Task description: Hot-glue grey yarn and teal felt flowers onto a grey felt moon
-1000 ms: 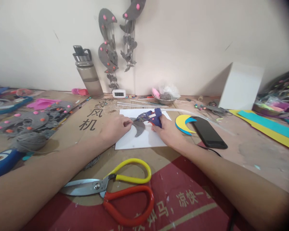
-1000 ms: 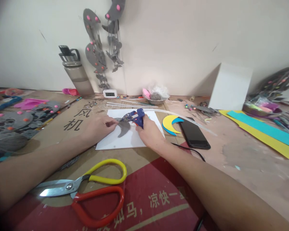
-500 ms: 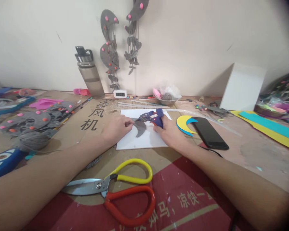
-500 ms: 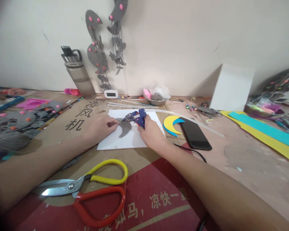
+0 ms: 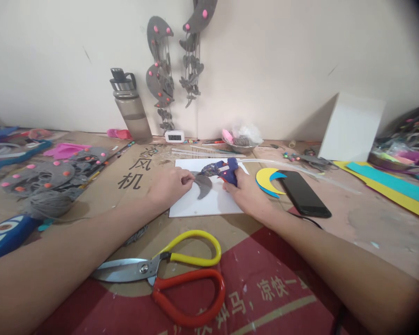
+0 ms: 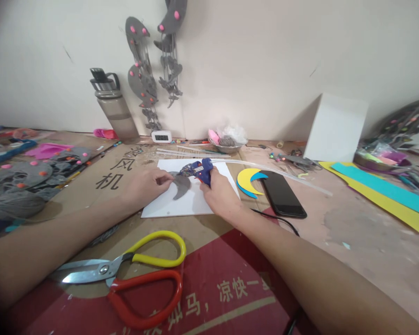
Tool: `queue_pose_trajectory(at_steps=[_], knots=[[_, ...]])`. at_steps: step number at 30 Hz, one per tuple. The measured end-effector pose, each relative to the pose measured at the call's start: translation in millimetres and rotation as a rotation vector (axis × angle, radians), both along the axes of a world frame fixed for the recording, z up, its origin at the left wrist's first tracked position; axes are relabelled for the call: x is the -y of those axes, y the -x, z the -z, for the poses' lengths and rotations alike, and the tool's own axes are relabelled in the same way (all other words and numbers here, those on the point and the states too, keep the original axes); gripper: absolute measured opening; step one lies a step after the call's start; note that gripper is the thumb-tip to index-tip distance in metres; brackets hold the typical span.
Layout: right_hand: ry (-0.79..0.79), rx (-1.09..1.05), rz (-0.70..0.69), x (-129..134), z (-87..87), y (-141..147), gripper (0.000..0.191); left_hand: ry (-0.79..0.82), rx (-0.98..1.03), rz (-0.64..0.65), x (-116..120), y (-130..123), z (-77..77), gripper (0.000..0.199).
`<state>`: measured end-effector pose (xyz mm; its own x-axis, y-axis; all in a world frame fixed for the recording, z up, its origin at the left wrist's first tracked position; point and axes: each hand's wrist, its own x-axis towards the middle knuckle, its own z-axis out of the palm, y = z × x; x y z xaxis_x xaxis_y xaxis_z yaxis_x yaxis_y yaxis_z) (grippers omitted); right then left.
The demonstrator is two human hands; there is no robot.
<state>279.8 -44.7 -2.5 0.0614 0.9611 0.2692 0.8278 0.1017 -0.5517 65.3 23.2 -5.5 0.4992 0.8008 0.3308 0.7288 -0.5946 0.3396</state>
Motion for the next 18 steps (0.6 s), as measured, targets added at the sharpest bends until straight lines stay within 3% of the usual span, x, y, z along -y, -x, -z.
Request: queue_pose_trajectory(at_steps=[11,18], knots=[[0.028,0.024,-0.011,2.4,-1.5,1.9,0.035,-0.024,-0.021,-0.019,1.3,-0.5,-0.5,0.024],[0.004,0.036,0.009,1.8,-1.2,1.7,0.026,-0.016,-0.018,-0.017,1.4,0.4,-0.8,0.023]])
